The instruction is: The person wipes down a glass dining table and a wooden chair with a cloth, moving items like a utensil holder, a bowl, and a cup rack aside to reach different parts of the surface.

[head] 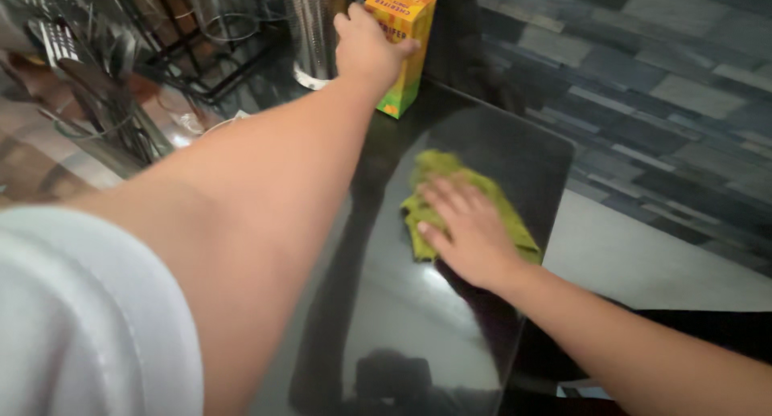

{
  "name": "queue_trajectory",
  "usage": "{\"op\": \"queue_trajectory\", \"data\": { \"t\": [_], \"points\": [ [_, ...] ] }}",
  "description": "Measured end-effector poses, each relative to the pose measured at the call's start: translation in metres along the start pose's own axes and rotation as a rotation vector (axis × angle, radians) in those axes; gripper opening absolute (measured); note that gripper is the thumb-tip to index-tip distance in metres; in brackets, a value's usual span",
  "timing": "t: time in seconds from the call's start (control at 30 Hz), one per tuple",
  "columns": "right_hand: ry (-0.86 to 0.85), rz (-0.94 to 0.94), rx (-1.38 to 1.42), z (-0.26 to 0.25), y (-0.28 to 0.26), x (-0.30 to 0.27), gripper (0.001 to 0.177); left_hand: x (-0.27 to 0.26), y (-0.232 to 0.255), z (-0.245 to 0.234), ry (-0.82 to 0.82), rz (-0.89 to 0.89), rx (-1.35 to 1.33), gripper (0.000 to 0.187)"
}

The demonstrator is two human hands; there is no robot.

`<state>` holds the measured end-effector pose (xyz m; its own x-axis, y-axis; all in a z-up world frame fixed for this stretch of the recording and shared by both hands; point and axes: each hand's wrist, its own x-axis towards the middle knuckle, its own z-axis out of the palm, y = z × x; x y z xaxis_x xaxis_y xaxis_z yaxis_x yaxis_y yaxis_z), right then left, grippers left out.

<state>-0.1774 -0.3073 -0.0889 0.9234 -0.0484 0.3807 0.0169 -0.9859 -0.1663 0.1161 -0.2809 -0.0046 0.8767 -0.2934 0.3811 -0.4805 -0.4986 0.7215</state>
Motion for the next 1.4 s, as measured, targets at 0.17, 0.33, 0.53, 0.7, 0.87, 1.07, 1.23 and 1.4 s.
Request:
{"op": "queue_trajectory", "data": {
  "t": [0.17, 0.33, 0.53, 0.7, 0.87, 1.07, 1.23, 1.4],
  "points": [
    [-0.201, 0.16, 0.113, -0.009, 0.069, 0.017, 0.06, 0.002, 0.001, -0.021, -0.107, -0.006, 0.069, 0.111],
    [0.235, 0.268, -0.31, 0.028, 0.135, 0.06, 0.063, -0.037, -0.026, -0.106, -0.037, 0.0, 0.247, 0.08],
    [0.044, 0.108, 0.109, 0.056, -0.023, 0.062, 0.056, -0.094, -0.101, -0.215, 0.293, -0.279, 0.195, 0.043],
    [0.036, -0.367, 0.135, 0.027, -0.063, 0.049, 0.06, -0.122, -0.132, -0.223, 0.066, -0.84, -0.408, 0.039],
    [-0.053, 0.094, 0.085, 0.002, 0.025, 0.047, 0.062, -0.137, -0.145, -0.213, -0.16, -0.857, -0.782, 0.055],
    [0.013, 0.257, 0.071, 0.018, -0.03, 0.02, 0.043, -0.129, -0.123, -0.191, -0.132, -0.807, -0.663, 0.051],
    [-0.163, -0.166, 0.418, -0.012, -0.131, -0.028, 0.049, -0.111, -0.079, -0.131, -0.305, -0.699, -0.776, 0.045],
    [-0.265, -0.361, 0.269, -0.039, -0.101, -0.024, 0.069, -0.098, -0.03, -0.043, -0.463, -0.699, -0.817, 0.041]
  ]
}}
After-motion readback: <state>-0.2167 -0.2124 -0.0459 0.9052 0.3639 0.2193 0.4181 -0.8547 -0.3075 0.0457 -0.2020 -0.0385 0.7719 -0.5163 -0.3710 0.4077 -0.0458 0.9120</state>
